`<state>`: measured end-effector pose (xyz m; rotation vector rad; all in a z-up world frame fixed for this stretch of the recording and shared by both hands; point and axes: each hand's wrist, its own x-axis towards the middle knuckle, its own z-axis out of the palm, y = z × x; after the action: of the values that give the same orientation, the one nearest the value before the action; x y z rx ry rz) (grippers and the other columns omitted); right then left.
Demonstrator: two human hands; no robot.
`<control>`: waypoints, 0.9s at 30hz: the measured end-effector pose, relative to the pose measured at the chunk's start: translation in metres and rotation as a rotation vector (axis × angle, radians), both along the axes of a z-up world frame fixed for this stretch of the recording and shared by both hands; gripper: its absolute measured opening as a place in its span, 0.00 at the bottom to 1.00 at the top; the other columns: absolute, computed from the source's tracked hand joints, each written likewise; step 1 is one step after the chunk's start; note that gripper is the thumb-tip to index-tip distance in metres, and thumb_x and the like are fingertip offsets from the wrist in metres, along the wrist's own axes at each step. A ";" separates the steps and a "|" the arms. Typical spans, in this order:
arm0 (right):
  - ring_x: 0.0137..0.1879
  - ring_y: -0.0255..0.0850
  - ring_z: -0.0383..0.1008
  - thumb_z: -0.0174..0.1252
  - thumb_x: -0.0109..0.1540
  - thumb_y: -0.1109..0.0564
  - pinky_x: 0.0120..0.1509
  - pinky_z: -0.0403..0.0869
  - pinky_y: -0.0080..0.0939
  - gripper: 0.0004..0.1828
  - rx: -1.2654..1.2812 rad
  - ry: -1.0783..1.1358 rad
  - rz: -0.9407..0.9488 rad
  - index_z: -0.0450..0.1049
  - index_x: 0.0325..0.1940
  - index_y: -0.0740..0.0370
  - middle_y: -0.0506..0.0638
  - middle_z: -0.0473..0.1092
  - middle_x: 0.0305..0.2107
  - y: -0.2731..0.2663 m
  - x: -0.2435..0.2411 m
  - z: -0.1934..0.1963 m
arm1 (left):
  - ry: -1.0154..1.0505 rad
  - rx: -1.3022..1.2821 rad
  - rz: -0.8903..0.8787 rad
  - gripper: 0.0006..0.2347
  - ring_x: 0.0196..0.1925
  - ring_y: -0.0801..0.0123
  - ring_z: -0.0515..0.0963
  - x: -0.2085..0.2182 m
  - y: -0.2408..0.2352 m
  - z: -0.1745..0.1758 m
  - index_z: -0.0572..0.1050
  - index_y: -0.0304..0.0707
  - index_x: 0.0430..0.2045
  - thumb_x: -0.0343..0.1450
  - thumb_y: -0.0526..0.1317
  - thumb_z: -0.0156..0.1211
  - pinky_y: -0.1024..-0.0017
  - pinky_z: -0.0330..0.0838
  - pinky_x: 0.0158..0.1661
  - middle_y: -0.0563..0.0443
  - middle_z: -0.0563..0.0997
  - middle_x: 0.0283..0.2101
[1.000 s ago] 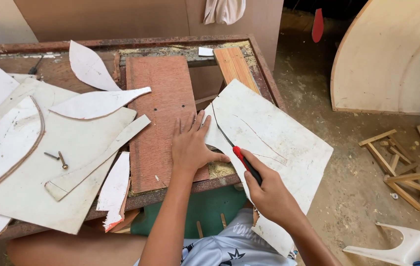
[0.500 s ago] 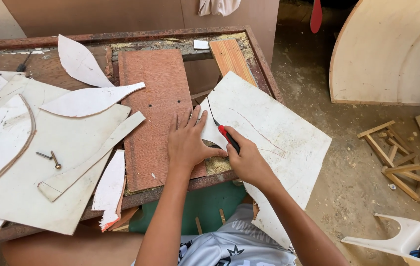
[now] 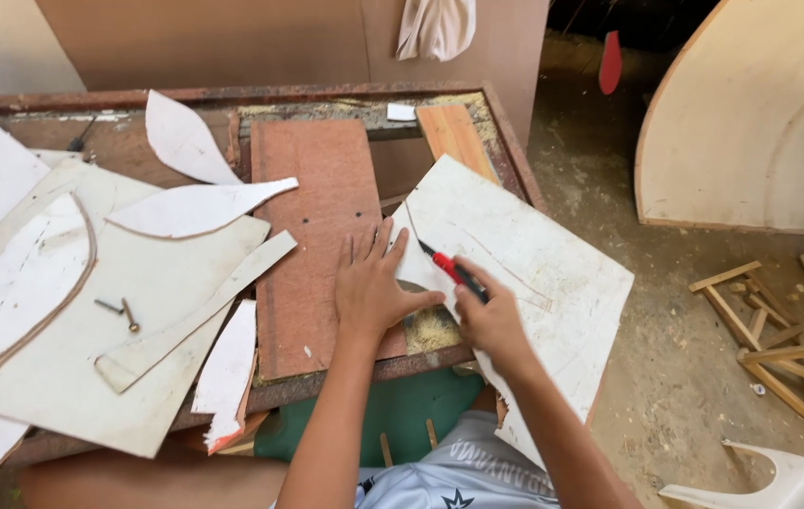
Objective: Using a hand saw to cut a curved shape out of a thin metal sheet following a marked line
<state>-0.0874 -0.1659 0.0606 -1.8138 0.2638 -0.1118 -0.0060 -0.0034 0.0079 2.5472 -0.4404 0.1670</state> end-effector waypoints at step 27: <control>0.23 0.23 0.53 0.51 0.60 0.59 0.18 0.52 0.17 0.13 0.614 0.392 0.110 0.67 0.48 0.51 0.43 0.55 0.26 -0.006 0.087 0.061 | -0.037 -0.031 -0.022 0.51 0.76 0.55 0.61 0.000 0.000 -0.007 0.72 0.51 0.64 0.50 0.82 0.57 0.51 0.40 0.75 0.50 0.66 0.73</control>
<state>-0.0004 -0.1722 0.1217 -1.2203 0.4216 0.3716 -0.0063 -0.0035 0.0013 2.5117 -0.4766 0.2109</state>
